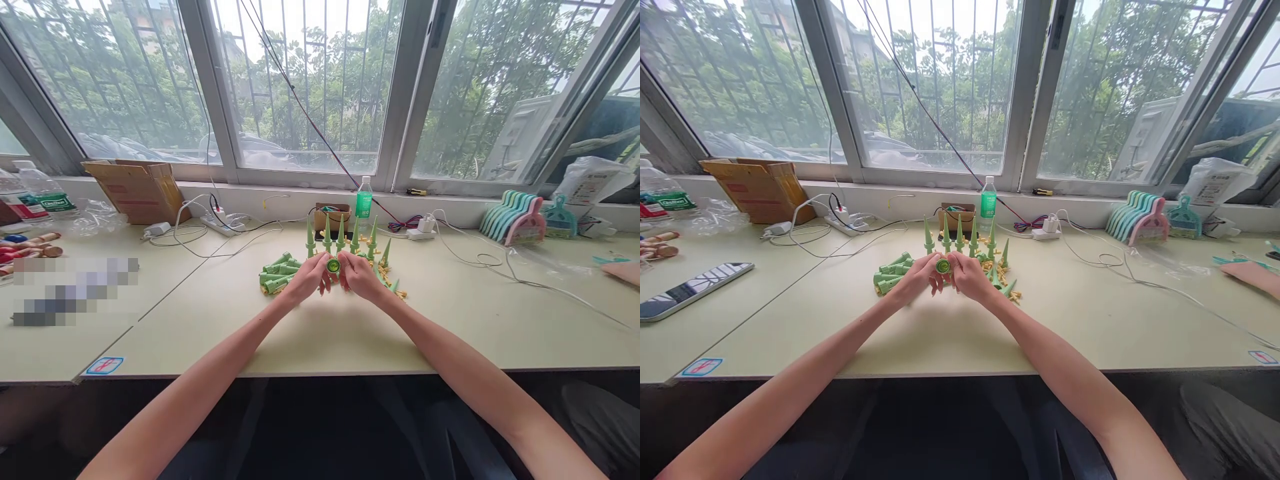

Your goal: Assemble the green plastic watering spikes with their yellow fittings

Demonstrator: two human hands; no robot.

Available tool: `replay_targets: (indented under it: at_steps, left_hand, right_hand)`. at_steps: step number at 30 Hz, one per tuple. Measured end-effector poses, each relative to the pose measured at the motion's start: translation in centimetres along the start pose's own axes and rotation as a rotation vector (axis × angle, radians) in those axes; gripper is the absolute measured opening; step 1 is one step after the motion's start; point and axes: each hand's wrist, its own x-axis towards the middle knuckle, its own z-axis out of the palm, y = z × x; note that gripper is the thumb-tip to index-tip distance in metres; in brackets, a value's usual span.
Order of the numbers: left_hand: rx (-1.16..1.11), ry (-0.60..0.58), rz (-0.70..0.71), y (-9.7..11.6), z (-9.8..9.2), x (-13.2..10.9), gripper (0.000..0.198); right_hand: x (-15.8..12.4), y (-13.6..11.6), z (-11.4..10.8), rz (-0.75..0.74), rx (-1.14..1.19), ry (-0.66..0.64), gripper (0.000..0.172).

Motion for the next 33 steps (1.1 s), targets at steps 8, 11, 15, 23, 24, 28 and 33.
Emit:
replay_targets:
  at_steps: [8, 11, 15, 23, 24, 28, 33]
  left_hand:
    - [-0.032, -0.031, 0.088, -0.1, 0.0, -0.1, 0.039]
    - [-0.011, -0.018, 0.114, -0.2, 0.0, -0.1, 0.039]
    - [0.052, 0.036, 0.169, -0.1, 0.1, -0.3, 0.039]
    - [0.299, 0.134, 0.334, -0.1, 0.5, -0.5, 0.030]
    - [0.328, 0.151, 0.360, -0.2, 0.5, -0.5, 0.031]
    - [0.402, 0.183, 0.442, -0.3, 0.6, -0.6, 0.045]
    - [0.411, 0.198, 0.444, 0.0, 0.7, -0.6, 0.053]
  right_hand:
    - [0.1, -0.2, -0.1, -0.025, 0.064, 0.011, 0.041]
    - [0.1, -0.1, -0.1, -0.026, 0.063, 0.022, 0.042]
    - [0.2, 0.3, 0.0, -0.033, 0.055, 0.072, 0.044]
    - [0.3, 1.1, 0.5, 0.025, 0.087, 0.193, 0.050]
    - [0.3, 1.1, 0.5, 0.033, 0.074, 0.201, 0.053]
    - [0.4, 1.2, 0.5, 0.046, -0.007, 0.241, 0.059]
    - [0.6, 1.7, 0.9, 0.030, -0.026, 0.295, 0.059]
